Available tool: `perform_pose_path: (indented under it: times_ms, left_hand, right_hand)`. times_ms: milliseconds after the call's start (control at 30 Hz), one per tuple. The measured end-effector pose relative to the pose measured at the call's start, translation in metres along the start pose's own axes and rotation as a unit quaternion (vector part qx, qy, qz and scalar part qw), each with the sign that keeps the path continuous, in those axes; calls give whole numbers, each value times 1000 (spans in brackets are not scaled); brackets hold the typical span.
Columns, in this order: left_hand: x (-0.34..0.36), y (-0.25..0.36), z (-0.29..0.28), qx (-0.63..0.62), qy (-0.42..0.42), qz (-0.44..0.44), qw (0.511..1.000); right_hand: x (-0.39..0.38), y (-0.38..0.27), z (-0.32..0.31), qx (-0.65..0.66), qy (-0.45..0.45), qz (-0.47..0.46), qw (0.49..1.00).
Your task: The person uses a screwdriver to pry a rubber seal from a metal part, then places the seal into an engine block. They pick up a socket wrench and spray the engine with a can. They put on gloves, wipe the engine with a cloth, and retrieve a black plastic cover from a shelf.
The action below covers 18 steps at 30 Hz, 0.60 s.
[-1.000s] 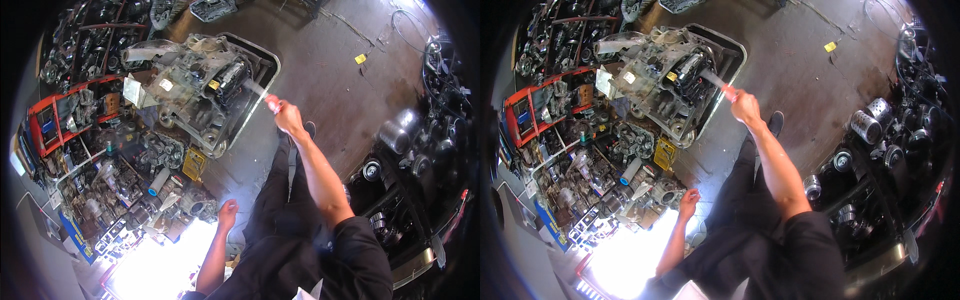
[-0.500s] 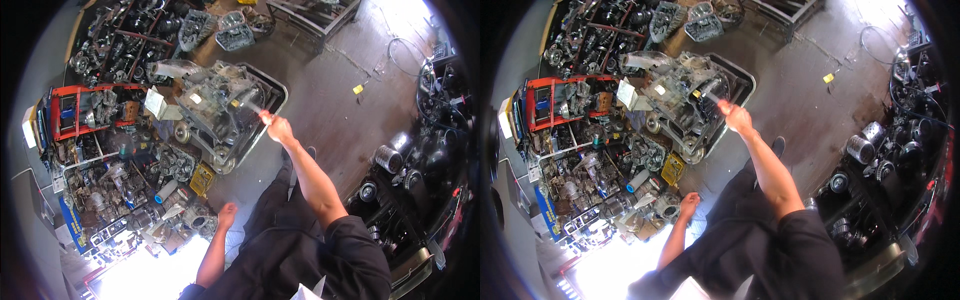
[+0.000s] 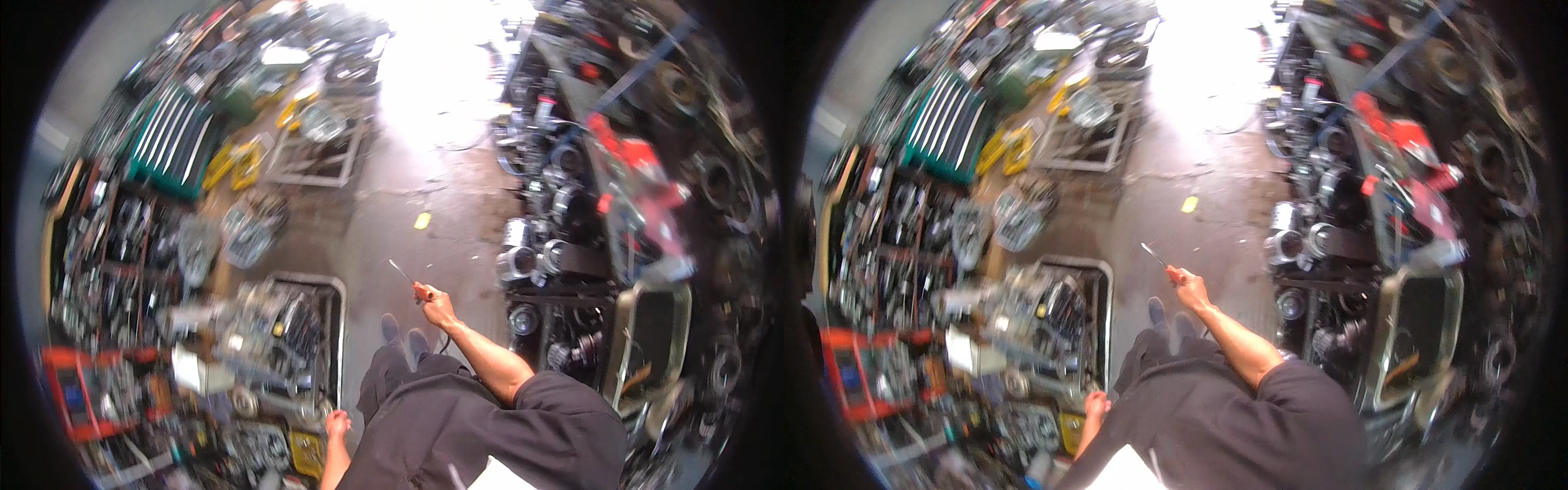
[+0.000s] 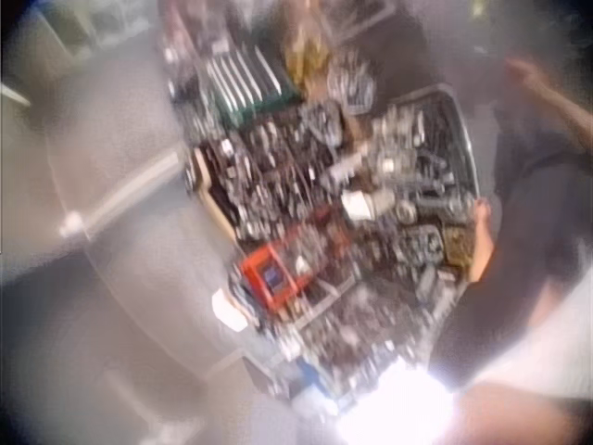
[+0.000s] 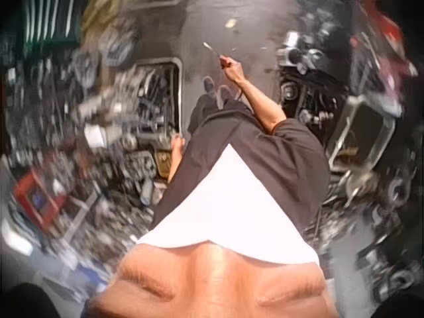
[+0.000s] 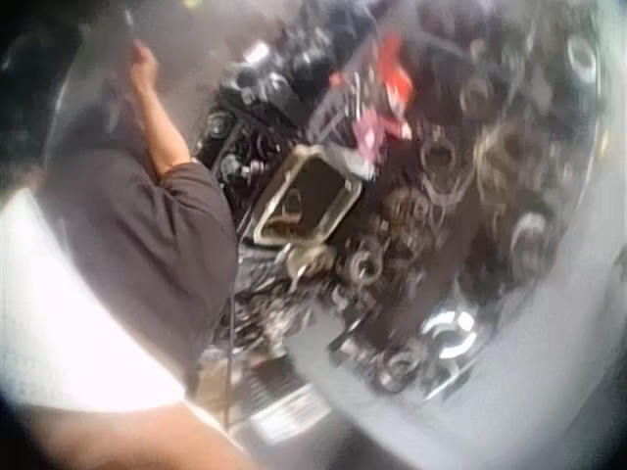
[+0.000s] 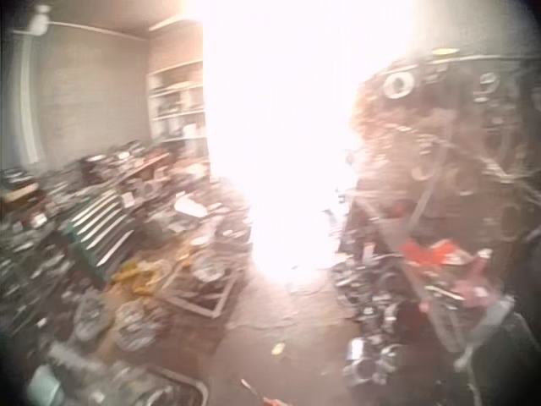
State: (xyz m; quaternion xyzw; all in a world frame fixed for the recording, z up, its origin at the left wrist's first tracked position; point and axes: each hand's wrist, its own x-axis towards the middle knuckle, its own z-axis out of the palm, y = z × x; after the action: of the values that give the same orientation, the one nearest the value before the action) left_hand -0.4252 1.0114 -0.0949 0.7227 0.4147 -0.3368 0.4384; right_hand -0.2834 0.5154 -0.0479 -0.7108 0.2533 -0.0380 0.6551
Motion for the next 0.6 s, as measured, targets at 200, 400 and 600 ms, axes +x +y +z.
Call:
perform_pose_path:
  times_ms: [200, 400, 600]
  left_hand:
    - [61, 110, 60, 68, -82, 93, 990]
    - [118, 248, 135, 115, -140, 107, 978]
    - [144, 408, 212, 105, -187, 172, 961]
  right_hand:
    - [26, -4, -167, 14, 327, -23, 945]
    - [45, -29, -333, 71, 540, -42, 838]
    - [36, -56, -484, -105, 760, -135, 627]
